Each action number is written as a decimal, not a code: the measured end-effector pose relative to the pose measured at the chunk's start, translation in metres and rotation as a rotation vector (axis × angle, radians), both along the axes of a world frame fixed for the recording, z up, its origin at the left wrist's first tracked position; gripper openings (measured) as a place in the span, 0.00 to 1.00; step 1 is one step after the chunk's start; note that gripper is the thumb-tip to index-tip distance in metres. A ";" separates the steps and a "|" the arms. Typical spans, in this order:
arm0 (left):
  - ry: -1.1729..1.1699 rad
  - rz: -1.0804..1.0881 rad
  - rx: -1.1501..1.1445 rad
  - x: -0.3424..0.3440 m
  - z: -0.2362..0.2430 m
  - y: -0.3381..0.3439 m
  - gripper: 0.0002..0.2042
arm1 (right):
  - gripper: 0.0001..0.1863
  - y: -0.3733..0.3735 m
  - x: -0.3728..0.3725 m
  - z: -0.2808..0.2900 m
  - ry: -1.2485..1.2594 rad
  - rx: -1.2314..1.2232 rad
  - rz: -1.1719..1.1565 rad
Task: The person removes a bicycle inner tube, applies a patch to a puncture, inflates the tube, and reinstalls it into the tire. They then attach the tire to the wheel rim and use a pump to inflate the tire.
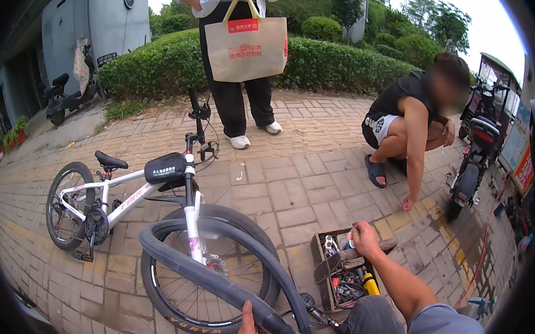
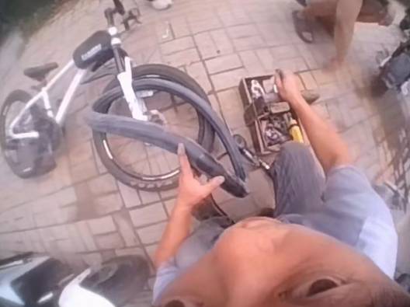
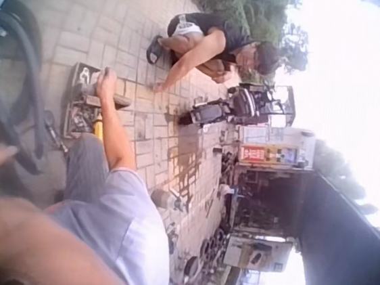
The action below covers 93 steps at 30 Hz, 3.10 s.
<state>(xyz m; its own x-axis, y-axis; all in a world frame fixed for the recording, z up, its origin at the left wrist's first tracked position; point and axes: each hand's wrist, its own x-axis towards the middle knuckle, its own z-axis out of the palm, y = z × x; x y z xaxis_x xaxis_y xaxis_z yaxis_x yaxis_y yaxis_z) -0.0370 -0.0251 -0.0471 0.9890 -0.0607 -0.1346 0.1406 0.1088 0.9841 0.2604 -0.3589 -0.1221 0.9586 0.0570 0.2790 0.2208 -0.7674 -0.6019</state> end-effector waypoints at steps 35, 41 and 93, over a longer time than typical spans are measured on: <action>-0.084 0.220 -0.261 0.006 -0.034 0.011 0.59 | 0.13 0.004 0.011 0.015 0.276 -0.126 -0.027; -0.181 0.178 -0.240 0.006 -0.031 0.009 0.60 | 0.15 0.001 0.015 0.011 0.268 -0.125 -0.007; 0.006 0.271 -0.153 0.012 -0.076 -0.005 0.61 | 0.09 0.165 -0.221 0.176 -0.564 0.406 1.377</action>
<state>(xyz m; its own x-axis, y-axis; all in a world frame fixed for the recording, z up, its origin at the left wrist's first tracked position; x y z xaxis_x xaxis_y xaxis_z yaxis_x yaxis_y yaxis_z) -0.0249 -0.0305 -0.1230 0.9712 0.1848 -0.1502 0.0921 0.2900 0.9526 0.0390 -0.1942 0.0534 -0.0032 0.6130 0.7901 0.8602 0.4046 -0.3104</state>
